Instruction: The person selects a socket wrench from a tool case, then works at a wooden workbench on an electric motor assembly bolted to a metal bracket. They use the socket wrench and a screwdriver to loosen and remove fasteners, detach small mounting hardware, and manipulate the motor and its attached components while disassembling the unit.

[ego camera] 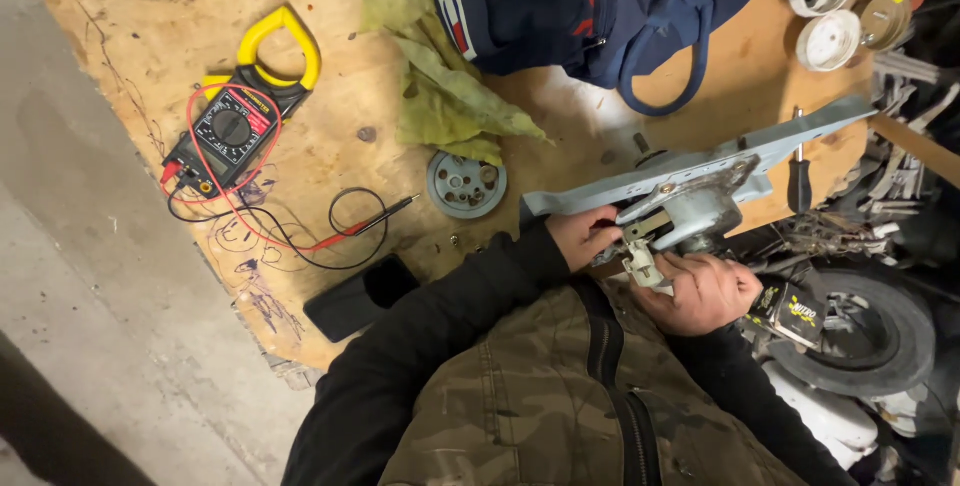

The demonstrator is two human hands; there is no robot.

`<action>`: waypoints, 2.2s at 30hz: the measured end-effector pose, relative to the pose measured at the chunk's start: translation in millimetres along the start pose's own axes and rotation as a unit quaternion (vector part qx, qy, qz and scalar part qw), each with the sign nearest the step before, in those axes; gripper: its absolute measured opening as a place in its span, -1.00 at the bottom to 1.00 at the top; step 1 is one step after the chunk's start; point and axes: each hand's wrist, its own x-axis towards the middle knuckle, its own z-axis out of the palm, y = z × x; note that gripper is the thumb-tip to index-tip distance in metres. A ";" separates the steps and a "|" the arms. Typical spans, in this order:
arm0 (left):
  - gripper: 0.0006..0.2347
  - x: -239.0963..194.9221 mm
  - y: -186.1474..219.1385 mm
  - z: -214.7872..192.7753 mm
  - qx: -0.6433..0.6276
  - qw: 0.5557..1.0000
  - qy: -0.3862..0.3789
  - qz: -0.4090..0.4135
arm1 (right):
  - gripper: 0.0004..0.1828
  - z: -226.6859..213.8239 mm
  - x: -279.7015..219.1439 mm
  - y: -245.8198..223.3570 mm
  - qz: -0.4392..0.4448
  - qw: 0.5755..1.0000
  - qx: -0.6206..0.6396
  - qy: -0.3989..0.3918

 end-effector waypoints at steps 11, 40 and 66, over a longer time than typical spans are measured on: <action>-0.75 -2.2 26.9 -12.9 0.067 0.997 -0.033 -0.037 | -0.66 -5.7 15.3 -10.3 0.025 0.999 -0.021 0.022; -0.39 -17.5 13.8 -24.8 0.001 0.996 -0.068 0.049 | -0.64 -7.5 15.2 -12.6 0.028 0.999 -0.025 0.018; -0.43 -15.8 17.7 -26.8 0.094 0.991 -0.087 0.042 | -0.62 -23.9 16.9 -20.4 0.068 0.997 0.023 0.014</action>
